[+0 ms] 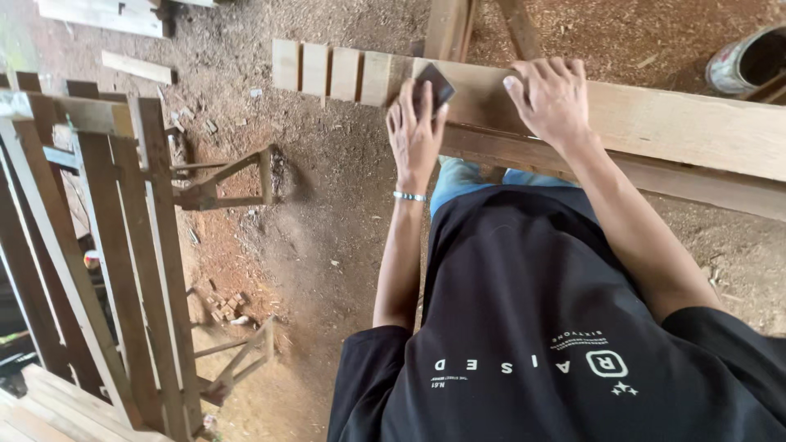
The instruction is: The person sands the surface and edges of a wooden beam using sandpaper, occasionally using a scraper to remove material from the corners.
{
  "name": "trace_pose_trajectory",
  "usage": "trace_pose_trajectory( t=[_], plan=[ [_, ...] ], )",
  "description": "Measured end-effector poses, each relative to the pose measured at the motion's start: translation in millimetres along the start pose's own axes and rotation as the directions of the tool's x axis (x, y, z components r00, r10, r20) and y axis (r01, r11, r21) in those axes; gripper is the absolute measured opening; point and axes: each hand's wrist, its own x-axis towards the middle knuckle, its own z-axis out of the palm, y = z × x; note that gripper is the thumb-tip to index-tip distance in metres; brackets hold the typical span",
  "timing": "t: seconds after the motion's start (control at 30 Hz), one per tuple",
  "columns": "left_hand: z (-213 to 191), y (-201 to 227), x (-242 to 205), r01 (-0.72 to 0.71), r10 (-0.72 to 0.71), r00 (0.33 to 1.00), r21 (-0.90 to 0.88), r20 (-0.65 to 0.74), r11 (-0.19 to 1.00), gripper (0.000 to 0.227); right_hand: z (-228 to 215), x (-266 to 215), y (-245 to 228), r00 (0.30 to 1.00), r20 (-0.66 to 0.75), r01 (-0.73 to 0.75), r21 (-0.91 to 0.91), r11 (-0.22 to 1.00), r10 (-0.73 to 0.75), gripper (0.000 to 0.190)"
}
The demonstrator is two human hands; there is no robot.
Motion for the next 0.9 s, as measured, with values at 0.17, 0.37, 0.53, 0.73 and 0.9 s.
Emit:
trace_pose_trajectory(
  t=[0.17,0.37,0.53,0.73,0.9],
  plan=[
    [22.1,-23.3,13.6,-0.197,0.195,0.98,-0.086,-0.032,0.977,0.052,-1.5,-1.9,5.1,0.999,-0.05,-0.017,0.071,0.997,0.02,0.031],
    [1.3,-12.4,-9.7,-0.174,0.162,0.984,-0.188,-0.078,0.967,0.046,-5.0,-4.8,4.5,0.999,-0.037,0.018,0.135,0.991,-0.013,0.03],
    [2.6,5.3,-15.8,-0.067,0.042,0.989,-0.175,-0.145,0.982,0.046,-10.3,-1.8,4.0,0.997,-0.053,0.069,0.149,0.986,-0.061,0.029],
    [9.2,1.2,20.6,0.084,-0.142,0.973,-0.29,-0.182,0.953,0.04,-9.8,1.8,4.3,0.997,-0.008,0.072,0.134,0.988,-0.071,0.028],
    [3.4,-13.7,21.1,0.06,-0.146,0.964,-0.354,-0.221,0.933,0.034,-13.0,2.4,2.8,0.995,0.027,0.088,0.101,0.991,-0.091,0.028]
  ],
)
